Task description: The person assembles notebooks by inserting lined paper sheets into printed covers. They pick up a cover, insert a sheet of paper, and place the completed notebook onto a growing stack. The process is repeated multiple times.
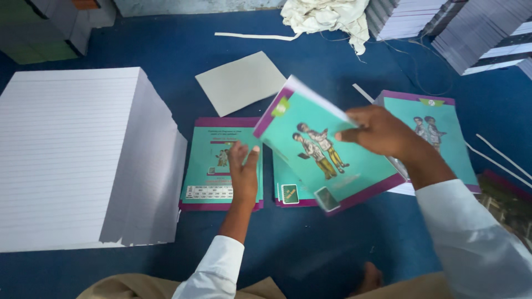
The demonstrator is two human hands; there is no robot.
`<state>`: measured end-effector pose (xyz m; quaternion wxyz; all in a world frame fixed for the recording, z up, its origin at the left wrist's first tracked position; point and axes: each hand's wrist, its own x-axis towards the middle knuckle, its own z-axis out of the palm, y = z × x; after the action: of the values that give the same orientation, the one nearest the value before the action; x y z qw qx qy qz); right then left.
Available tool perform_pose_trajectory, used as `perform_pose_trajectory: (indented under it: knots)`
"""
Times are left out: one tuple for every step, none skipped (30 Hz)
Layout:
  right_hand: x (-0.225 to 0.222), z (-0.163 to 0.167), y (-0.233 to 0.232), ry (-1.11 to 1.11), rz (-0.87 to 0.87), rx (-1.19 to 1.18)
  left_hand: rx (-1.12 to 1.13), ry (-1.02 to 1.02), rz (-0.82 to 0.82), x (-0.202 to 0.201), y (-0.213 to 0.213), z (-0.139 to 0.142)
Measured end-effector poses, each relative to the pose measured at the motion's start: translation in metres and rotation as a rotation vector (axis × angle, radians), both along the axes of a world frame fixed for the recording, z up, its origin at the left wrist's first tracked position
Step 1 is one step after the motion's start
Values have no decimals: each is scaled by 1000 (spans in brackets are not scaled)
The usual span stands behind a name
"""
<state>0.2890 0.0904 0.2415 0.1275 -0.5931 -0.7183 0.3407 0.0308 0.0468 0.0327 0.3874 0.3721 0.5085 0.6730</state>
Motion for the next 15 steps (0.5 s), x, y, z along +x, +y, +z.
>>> perform_pose_trajectory:
  knots:
    - [4,2,-2,55,-35,-13,-38,-82,-25,2,0,1]
    - [6,3,-2,110,-69,-25,-110,-142,-115,4,-1,3]
    - [8,3,-3,152,-68,-13,-184,-203,-205,7,-3,7]
    - [12,3,-3,195,-66,-1,-258,-263,-294,12,-7,13]
    - [15,3,-3,238,-63,11,-284,-263,-379,17,-10,19]
    - [19,1,-3,298,-113,-14,-311,-262,-464,23,-13,26]
    - [23,-2,-3,358,-163,-39,-336,-261,-548,27,-15,33]
    - [29,-5,-3,417,-212,-64,-315,-244,-566,29,-19,39]
    - [34,-8,-3,461,-254,-98,-294,-225,-584,30,-23,45]
    - [41,-12,-2,505,-296,-133,-274,-206,-603,31,-26,50]
    - [48,-16,-1,549,-339,-167,-287,-219,-618,33,-27,55]
    - [55,-20,-1,564,-355,-189,-298,-231,-635,35,-28,59]
    - [61,-26,0,581,-372,-211,-311,-243,-651,37,-29,62]
    - [67,-30,0,599,-387,-233,-311,-243,-678,40,-31,64]
    - [75,-35,-1,630,-404,-228,-311,-243,-706,45,-34,66]
